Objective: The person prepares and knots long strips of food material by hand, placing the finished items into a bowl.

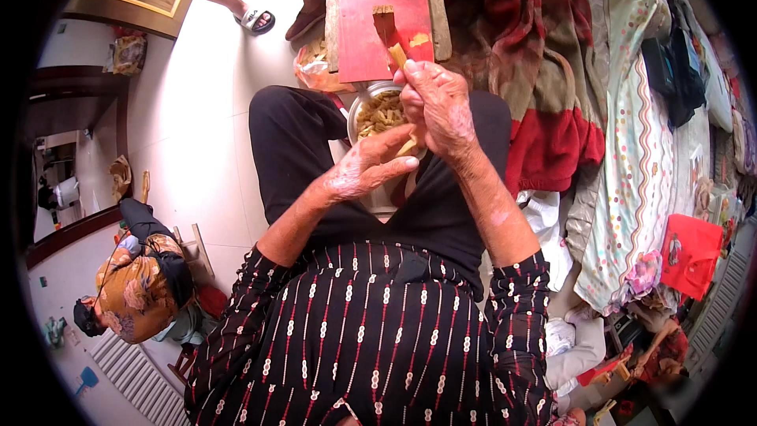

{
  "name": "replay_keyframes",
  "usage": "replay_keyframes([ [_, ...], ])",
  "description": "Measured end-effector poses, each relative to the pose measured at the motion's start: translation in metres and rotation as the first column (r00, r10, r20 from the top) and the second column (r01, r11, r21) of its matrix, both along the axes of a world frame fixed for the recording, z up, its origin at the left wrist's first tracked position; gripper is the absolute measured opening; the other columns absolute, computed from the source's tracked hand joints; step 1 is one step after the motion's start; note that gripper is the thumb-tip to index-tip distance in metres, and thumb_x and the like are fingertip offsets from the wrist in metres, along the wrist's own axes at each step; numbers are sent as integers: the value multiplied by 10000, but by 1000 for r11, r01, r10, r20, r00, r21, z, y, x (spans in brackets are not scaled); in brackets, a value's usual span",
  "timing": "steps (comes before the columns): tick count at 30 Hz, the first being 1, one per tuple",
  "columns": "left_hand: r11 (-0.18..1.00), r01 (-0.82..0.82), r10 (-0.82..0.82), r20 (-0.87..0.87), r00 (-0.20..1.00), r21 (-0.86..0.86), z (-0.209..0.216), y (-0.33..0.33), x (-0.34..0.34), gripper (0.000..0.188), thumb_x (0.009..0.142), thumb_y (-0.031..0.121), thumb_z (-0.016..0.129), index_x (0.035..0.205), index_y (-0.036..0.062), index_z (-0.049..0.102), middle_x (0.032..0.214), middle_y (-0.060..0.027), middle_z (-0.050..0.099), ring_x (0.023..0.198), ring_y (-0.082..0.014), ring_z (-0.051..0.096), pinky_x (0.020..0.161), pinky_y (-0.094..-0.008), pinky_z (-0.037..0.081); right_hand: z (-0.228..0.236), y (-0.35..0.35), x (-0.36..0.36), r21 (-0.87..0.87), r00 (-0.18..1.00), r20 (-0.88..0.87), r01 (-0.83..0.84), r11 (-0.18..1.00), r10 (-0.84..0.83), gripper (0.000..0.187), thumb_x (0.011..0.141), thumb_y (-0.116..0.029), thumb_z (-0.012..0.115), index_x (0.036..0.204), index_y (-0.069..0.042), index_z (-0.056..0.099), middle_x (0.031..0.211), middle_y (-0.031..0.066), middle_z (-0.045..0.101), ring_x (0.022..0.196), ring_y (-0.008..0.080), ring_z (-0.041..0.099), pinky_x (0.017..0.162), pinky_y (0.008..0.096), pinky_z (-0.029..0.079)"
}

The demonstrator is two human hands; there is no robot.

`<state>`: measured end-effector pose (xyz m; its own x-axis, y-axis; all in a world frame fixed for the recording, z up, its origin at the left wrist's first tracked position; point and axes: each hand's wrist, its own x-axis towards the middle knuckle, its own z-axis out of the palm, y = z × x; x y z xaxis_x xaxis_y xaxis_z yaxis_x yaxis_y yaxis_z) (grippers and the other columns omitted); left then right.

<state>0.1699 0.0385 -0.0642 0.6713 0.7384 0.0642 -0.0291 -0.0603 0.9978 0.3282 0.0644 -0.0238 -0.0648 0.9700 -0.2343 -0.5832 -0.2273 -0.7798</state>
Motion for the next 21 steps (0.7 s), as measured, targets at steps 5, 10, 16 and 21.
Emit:
replay_keyframes([
  [5, 980, 40, -62, -106, 992, -196, 3, -14, -24, 286, 949, 229, 539, 789, -8, 548, 630, -10, 493, 598, -87, 449, 549, -268, 388, 8, -25, 0, -50, 995, -98, 13, 999, -18, 232, 963, -211, 516, 854, -11, 563, 568, -56, 382, 465, 29, 291, 429, 186, 239],
  [10, 988, 113, -138, -262, 955, -106, 18, 0, -67, 209, 935, 178, 554, 835, -4, 575, 595, -11, 483, 549, -72, 450, 514, -255, 392, -18, -58, -8, -108, 996, -66, -67, 992, 61, 249, 947, -225, 548, 856, 4, 578, 562, -55, 390, 460, 33, 294, 429, 197, 248],
  [16, 914, -60, -29, -212, 977, -402, 49, 6, -80, 149, 890, 137, 623, 920, -4, 660, 640, 1, 579, 505, -21, 500, 429, -166, 370, -27, -73, -30, -97, 990, 90, -105, 990, 113, 253, 964, -200, 518, 900, 33, 592, 575, -47, 421, 487, 26, 321, 454, 190, 261],
  [21, 997, -45, 57, -233, 971, 56, 51, 9, -65, 118, 819, 71, 679, 879, -25, 646, 601, -36, 601, 526, -47, 552, 463, -206, 420, -21, -70, -34, 17, 860, 367, -387, 922, 354, 229, 933, -196, 552, 956, 28, 595, 674, -22, 520, 605, 49, 461, 550, 226, 399],
])
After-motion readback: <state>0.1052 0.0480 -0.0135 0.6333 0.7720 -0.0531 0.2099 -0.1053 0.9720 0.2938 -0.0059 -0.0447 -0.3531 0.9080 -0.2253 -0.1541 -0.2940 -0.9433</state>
